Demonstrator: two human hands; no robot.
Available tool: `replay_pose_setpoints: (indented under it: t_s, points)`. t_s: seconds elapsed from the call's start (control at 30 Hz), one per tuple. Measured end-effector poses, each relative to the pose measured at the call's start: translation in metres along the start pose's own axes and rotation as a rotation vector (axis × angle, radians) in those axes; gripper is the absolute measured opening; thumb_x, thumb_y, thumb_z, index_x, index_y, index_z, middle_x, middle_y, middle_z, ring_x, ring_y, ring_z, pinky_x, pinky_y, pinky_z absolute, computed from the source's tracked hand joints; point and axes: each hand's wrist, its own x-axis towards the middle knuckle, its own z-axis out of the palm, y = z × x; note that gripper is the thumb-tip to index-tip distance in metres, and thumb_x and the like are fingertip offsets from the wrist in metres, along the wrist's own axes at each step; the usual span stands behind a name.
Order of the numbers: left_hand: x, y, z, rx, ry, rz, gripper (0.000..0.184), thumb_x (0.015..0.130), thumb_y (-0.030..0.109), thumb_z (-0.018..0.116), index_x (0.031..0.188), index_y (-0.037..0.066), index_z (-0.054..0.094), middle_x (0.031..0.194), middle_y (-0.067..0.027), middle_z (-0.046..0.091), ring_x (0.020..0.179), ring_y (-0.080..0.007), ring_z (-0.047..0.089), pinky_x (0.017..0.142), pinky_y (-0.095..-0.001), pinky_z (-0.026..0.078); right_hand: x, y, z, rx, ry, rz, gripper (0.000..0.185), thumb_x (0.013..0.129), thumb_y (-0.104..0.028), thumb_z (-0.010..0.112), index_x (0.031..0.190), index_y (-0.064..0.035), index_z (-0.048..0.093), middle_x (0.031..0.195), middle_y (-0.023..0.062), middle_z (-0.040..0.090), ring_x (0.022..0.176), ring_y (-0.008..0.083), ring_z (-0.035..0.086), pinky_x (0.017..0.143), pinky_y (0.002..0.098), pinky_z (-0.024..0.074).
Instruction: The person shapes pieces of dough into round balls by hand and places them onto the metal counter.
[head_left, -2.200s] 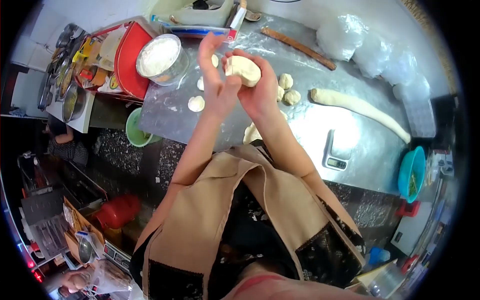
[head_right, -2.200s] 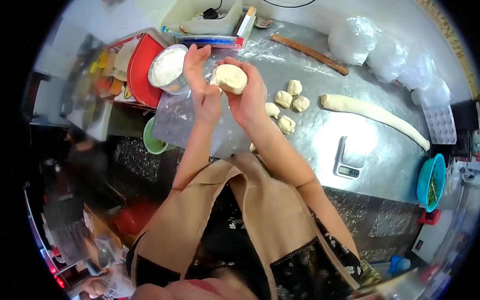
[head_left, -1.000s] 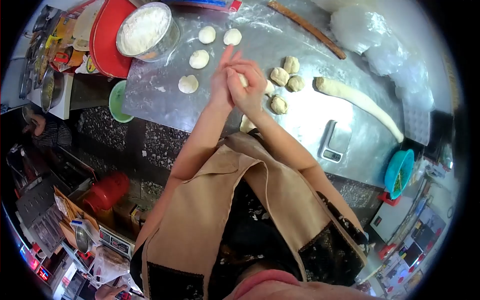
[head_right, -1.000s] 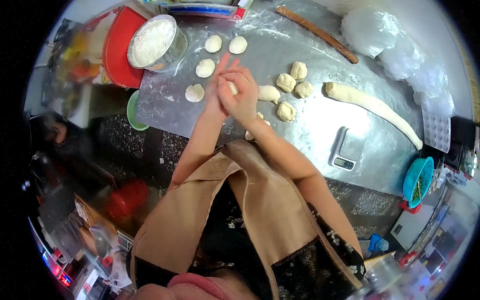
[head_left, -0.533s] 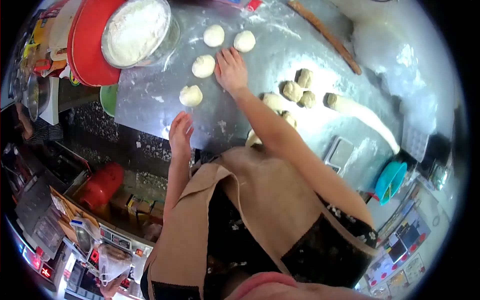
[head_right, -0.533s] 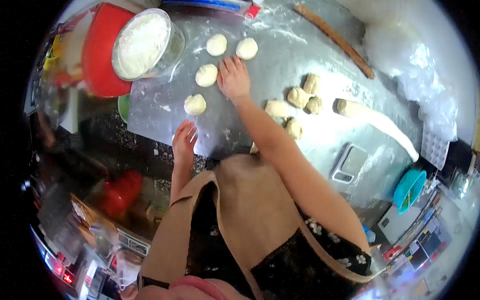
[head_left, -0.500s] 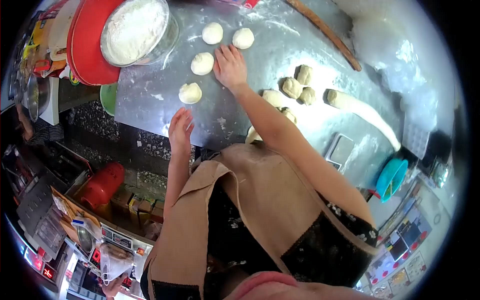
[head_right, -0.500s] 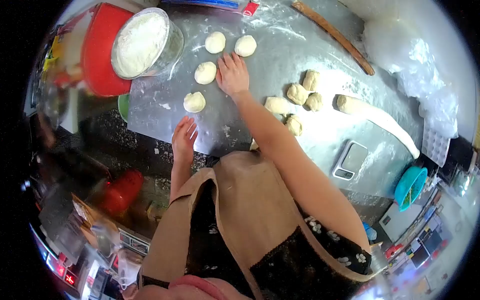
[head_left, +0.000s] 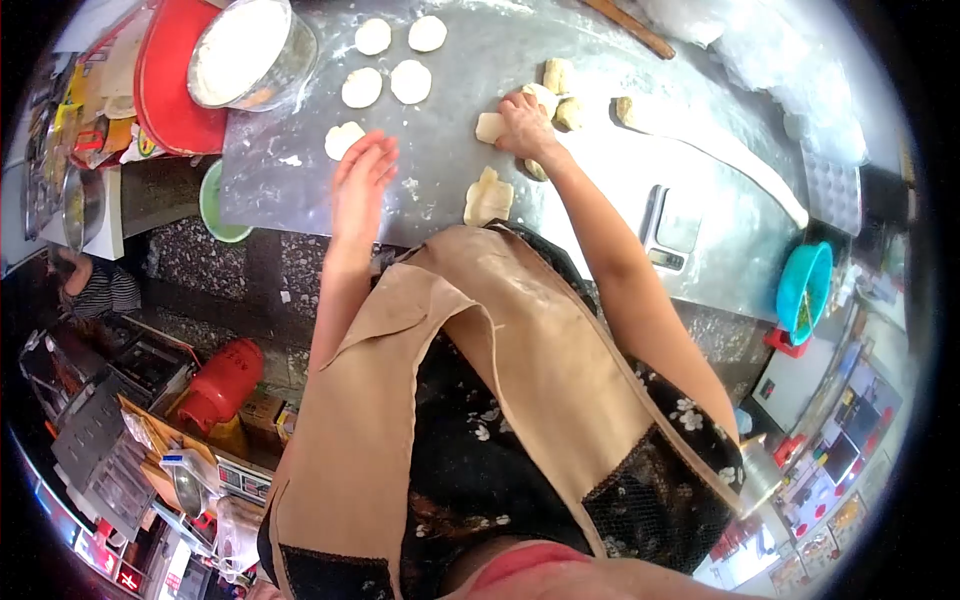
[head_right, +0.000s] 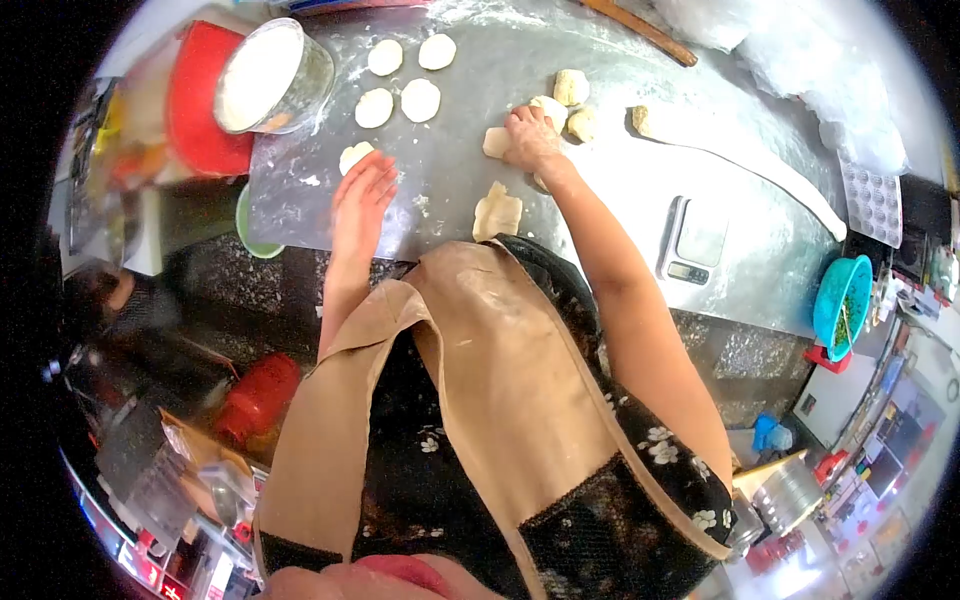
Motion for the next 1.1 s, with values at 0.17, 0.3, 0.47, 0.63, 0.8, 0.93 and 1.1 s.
replay_pose_setpoints:
  t_s: [0.17, 0.3, 0.47, 0.63, 0.8, 0.93, 1.1]
  points:
    - [-0.006, -0.004, 0.021, 0.444, 0.026, 0.240, 0.033, 0.092, 0.031, 0.052, 0.114, 0.007, 0.054, 0.101, -0.0032, 0.058, 0.092, -0.0104, 0.052, 0.078, -0.0254, 0.041, -0.007, -0.033, -0.016, 0.516, 0.004, -0.011, 0.041, 0.068, -0.013, 0.070, 0.104, -0.0057, 0.052, 0.092, 0.0091, 0.059, 0.086, 0.0224, 0.057, 0.076, 0.0341, 0.0453]
    - [-0.012, 0.022, 0.059, 0.599, -0.093, 0.469, 0.038, 0.093, 0.037, 0.047, 0.109, 0.004, 0.054, 0.093, -0.0015, 0.054, 0.084, -0.0098, 0.049, 0.072, -0.0258, 0.041, -0.036, -0.098, -0.113, 1.036, -0.105, -0.272, 0.043, 0.073, -0.007, 0.071, 0.110, -0.0044, 0.050, 0.087, 0.0015, 0.058, 0.078, 0.0099, 0.055, 0.068, 0.0241, 0.0453]
    - [-0.020, 0.045, 0.095, 0.414, 0.060, 0.644, 0.043, 0.096, 0.043, 0.036, 0.095, 0.004, 0.053, 0.096, -0.0055, 0.053, 0.085, -0.0120, 0.049, 0.071, -0.0256, 0.041, -0.054, -0.138, -0.136, 1.626, 0.148, -0.211, 0.030, 0.088, -0.032, 0.057, 0.097, -0.0033, 0.056, 0.084, -0.0003, 0.056, 0.074, 0.0069, 0.050, 0.062, 0.0234, 0.0428]
    - [-0.031, 0.048, 0.114, 0.387, 0.104, 0.806, 0.047, 0.095, 0.049, 0.030, 0.090, 0.006, 0.048, 0.079, -0.0049, 0.050, 0.066, -0.0128, 0.053, 0.055, -0.0248, 0.043, -0.055, -0.164, -0.143, 1.599, 0.536, 0.027, 0.038, 0.092, -0.039, 0.047, 0.078, -0.0039, 0.054, 0.071, -0.0019, 0.050, 0.065, 0.0060, 0.042, 0.057, 0.0236, 0.0354]
    - [-0.027, 0.052, 0.111, 0.165, 0.023, 0.427, 0.050, 0.092, 0.054, 0.035, 0.086, 0.007, 0.050, 0.071, -0.0018, 0.053, 0.062, -0.0108, 0.056, 0.048, -0.0257, 0.045, -0.053, -0.161, -0.138, 1.727, 0.536, 0.060, 0.041, 0.092, -0.041, 0.045, 0.079, -0.0034, 0.055, 0.070, 0.0002, 0.051, 0.065, 0.0093, 0.047, 0.057, 0.0268, 0.0386]
    - [-0.034, 0.057, 0.118, -0.023, -0.070, 0.383, 0.046, 0.092, 0.051, 0.041, 0.088, 0.007, 0.053, 0.074, -0.0024, 0.056, 0.062, -0.0106, 0.056, 0.049, -0.0262, 0.046, -0.048, -0.161, -0.136, 1.854, 0.523, 0.105, 0.047, 0.092, -0.044, 0.039, 0.082, -0.0023, 0.058, 0.070, 0.0035, 0.055, 0.068, 0.0146, 0.053, 0.060, 0.0293, 0.0423]
    - [-0.054, 0.084, 0.132, -0.058, 0.152, 0.520, 0.053, 0.094, 0.046, 0.039, 0.081, 0.000, 0.060, 0.079, -0.0093, 0.064, 0.069, -0.0152, 0.060, 0.060, -0.0281, 0.046, -0.049, -0.146, -0.145, 1.302, 0.615, -0.078, 0.053, 0.094, -0.049, 0.033, 0.100, -0.0012, 0.056, 0.091, 0.0087, 0.058, 0.079, 0.0210, 0.057, 0.070, 0.0322, 0.0462]
